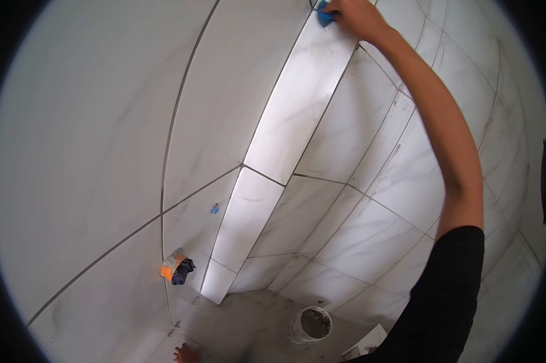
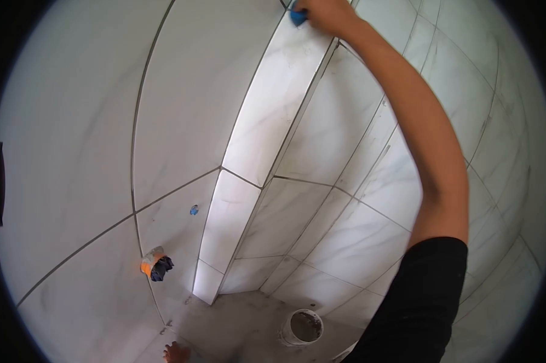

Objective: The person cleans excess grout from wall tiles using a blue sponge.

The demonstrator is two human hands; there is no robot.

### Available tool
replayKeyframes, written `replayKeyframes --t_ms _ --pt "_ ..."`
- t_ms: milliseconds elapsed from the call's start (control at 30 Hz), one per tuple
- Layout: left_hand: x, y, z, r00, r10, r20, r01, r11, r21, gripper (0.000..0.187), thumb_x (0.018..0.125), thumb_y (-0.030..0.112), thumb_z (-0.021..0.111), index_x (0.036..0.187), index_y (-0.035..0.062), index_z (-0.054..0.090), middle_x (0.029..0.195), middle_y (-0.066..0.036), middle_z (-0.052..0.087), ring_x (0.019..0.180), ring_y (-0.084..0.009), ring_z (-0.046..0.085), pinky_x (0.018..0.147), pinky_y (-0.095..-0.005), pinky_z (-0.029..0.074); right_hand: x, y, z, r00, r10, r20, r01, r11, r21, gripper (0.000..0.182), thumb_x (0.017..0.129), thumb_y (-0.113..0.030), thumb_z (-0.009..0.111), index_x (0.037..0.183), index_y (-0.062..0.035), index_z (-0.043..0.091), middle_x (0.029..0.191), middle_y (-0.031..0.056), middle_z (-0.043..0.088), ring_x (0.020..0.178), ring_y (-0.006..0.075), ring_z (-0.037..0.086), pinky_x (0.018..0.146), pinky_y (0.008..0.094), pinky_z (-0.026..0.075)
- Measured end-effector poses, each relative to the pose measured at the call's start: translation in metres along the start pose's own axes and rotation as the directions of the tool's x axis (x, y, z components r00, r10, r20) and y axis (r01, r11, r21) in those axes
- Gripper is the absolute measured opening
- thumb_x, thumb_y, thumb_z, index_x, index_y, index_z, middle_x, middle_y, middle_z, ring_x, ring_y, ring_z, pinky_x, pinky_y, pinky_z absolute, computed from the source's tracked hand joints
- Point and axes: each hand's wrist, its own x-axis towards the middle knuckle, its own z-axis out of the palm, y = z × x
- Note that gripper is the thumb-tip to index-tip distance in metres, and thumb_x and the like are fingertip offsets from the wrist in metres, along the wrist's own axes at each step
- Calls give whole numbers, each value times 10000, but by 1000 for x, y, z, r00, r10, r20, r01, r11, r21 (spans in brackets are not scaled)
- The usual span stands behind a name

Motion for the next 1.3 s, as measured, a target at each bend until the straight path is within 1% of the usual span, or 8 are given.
replayKeyframes --t_ms 67,367,567,733,867,967,1100,1300 --pt "-30 16 -25 1000 -28 -9 28 999 -17 791 979 505 520 1578 76 234 1609 -258 227 1437 -512 274 1146 -626 285 -16 8 -28 968 71 239 -56 996 -67 138 727 -66 673 820 -112 763 833 141 676 884 331 662 790 432 547" --pt "-13 7 -6 1000 -29 -3 29 999 -35 824 975 542 510 1587 77 214 1624 -265 177 1445 -527 245 1136 -648 274 24 -8 0 999 35 38 -36 999 17 103 711 -80 659 783 -90 733 855 156 692 843 374 672 726 475 548" --pt "-14 12 -6 1000 -4 -5 4 999 -45 850 975 555 511 1586 52 201 1616 -286 181 1442 -540 239 1132 -661 267 17 -6 -86 745 256 615 -95 955 -282 185 675 -91 674 839 -96 759 897 160 733 872 356 701 700 450 560" --pt "-29 13 -20 1000 4 15 -3 998 -55 856 978 544 508 1577 18 197 1609 -302 181 1438 -549 238 1129 -668 260 37 -2 -57 991 22 129 -21 1000 -8 143 735 -138 643 834 -124 746 874 158 724 865 376 686 742 476 559" --pt "-22 -4 -17 999 35 7 -35 997 -75 847 984 536 500 1576 15 190 1614 -300 166 1442 -545 233 1131 -662 266 -3 6 -20 982 91 168 -106 991 80 122 742 -83 660 826 -49 741 860 185 721 882 365 693 742 475 559" --pt "-39 14 -30 999 -1 33 3 998 -55 843 986 537 495 1580 25 188 1622 -288 153 1445 -537 232 1134 -654 270 19 12 -72 718 290 633 -184 956 -228 140 741 -64 665 837 -39 765 907 187 738 892 330 711 725 447 566" --pt "-46 23 -39 998 5 57 -1 998 -65 838 986 542 494 1580 33 193 1625 -281 150 1448 -535 224 1134 -659 266 39 0 -71 951 228 208 -233 973 -4 214 703 -69 632 864 -109 768 876 129 747 856 337 710 726 449 570" --pt "-38 21 -23 1000 -29 4 29 995 -94 823 987 543 489 1584 58 195 1627 -272 150 1456 -530 208 1141 -658 253 14 -3 -30 920 130 370 -118 991 -56 148 796 -99 649 895 -40 743 964 219 722 895 377 698 758 463 568"
